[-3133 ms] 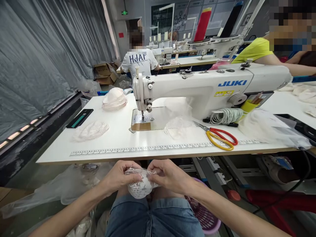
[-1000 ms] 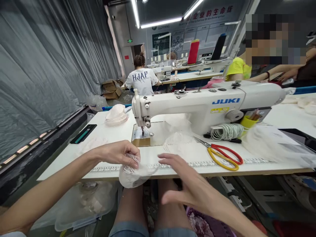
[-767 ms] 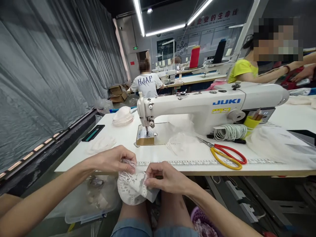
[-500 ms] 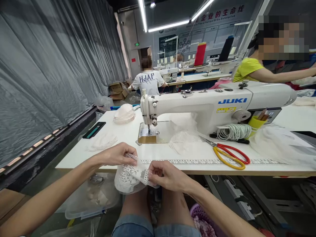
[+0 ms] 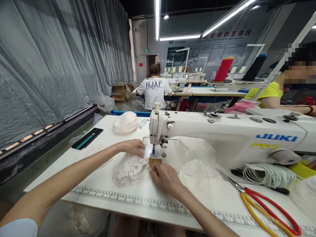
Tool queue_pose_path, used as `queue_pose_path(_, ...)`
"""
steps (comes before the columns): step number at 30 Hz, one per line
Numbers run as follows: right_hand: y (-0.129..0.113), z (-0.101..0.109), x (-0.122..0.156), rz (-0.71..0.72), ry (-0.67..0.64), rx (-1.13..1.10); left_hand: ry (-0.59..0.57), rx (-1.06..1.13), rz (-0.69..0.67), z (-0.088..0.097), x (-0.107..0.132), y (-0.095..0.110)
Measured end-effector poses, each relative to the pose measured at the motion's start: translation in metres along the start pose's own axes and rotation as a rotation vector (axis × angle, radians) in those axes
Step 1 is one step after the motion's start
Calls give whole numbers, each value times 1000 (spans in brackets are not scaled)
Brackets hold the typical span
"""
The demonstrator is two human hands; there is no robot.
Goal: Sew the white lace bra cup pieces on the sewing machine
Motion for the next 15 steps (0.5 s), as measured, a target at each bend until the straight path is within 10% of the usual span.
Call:
queue_pose_path(8, 11, 19, -4, 498, 124, 331, -110, 54, 3, -13, -42, -25)
queue_pose_path(15, 11, 11, -9, 635, 123, 343, -79, -162, 134, -1, -60, -34)
Point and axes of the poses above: each hand's wrist, its own x-axis away from the middle knuckle, its own z-axis out of the back of the hand, y = z × x, the point moved 6 cm from there along -x, towards the middle knuckle, and after that the axes turned 2 degrees about -z, right-handed, at the moved point
